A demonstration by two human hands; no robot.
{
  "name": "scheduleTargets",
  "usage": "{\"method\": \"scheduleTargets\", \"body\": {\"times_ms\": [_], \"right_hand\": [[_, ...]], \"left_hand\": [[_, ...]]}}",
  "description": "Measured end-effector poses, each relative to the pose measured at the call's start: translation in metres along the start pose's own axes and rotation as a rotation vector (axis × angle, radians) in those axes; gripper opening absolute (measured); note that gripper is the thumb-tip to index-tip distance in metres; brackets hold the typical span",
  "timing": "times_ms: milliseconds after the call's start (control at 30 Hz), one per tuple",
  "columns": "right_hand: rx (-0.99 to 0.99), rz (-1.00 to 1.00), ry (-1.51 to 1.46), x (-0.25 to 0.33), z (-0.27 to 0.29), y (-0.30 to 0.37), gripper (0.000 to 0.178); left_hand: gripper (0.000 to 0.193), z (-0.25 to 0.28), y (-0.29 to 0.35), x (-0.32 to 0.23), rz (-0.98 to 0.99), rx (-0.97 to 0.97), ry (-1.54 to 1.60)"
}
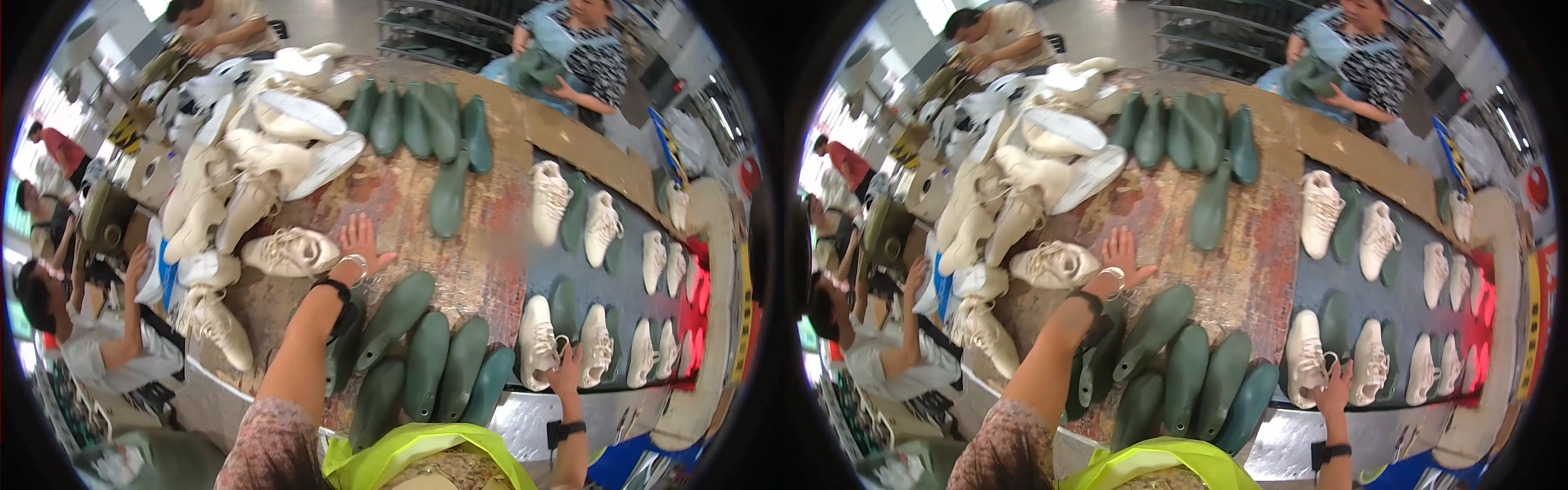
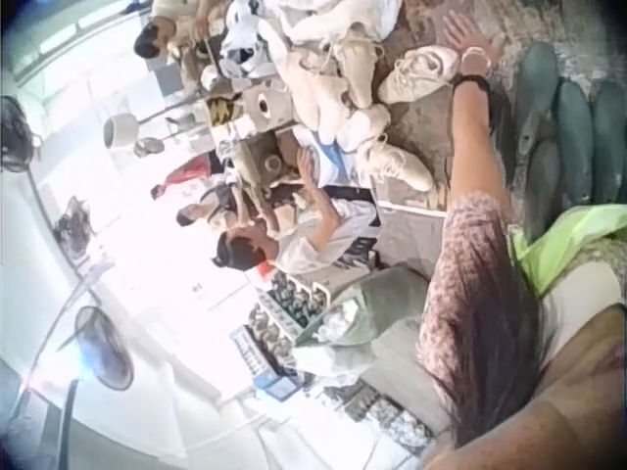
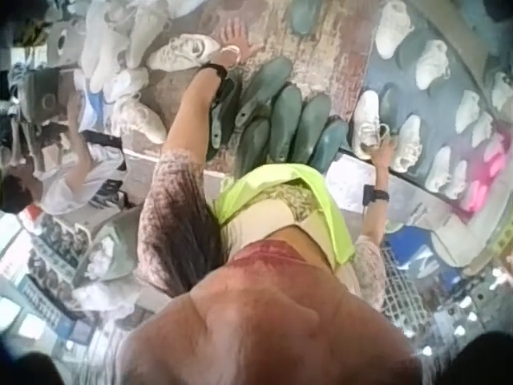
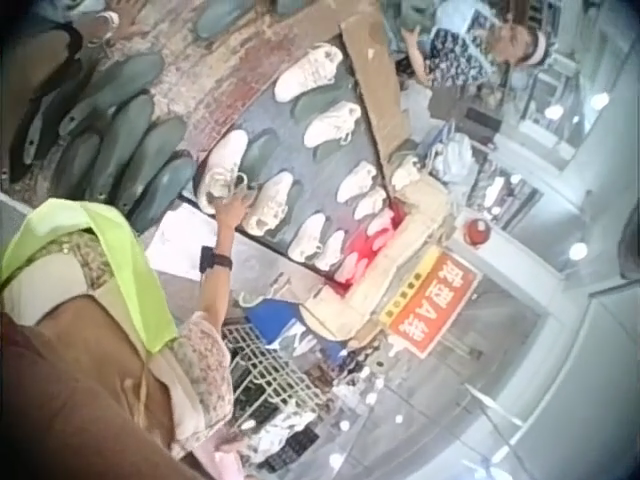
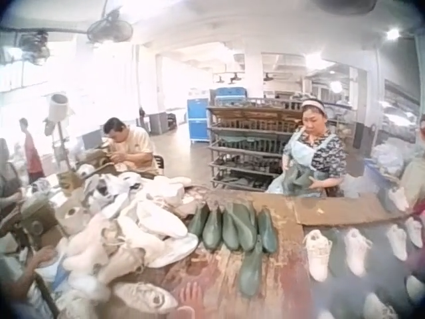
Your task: Sorting shoe lasts and matching them with finished shoe uppers on a production line table.
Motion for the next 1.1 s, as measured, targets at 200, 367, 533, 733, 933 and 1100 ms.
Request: {"method": "scheduleTargets", "body": {"times_ms": [200,367,533,733,933,1100], "right_hand": [[-0.243,0.201,-0.206,0.120,0.074,0.043,0.054],[-0.134,0.340,-0.299,0.152,0.078,0.058,0.048],[-0.039,0.200,-0.463,0.098,0.034,0.065,0.039],[0.193,0.338,-0.501,0.153,0.026,0.056,0.031],[0.197,0.306,-0.671,0.170,0.034,0.063,0.031],[0.347,0.312,-0.883,0.195,0.039,0.065,0.038]], "left_hand": [[0.100,0.010,0.001,-0.002,0.038,0.010,0.011],[0.077,0.072,-0.007,0.008,-0.049,-0.500,0.162],[0.069,0.142,-0.002,0.113,0.526,-1.287,0.654],[0.062,0.140,-0.024,0.187,0.476,-0.995,1.111],[0.054,0.153,0.005,0.076,0.229,-0.902,0.478],[0.042,0.145,0.114,-0.024,-0.325,-0.476,0.318]]}}
Point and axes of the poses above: each hand's wrist, its own y-axis away from the middle knuckle, its own z-axis out of the back of the hand, x = y × z, the point moved 5 cm from there along -y, towards the middle knuckle, and after that the axes turned 7 degrees about y, right-handed, at the moved point
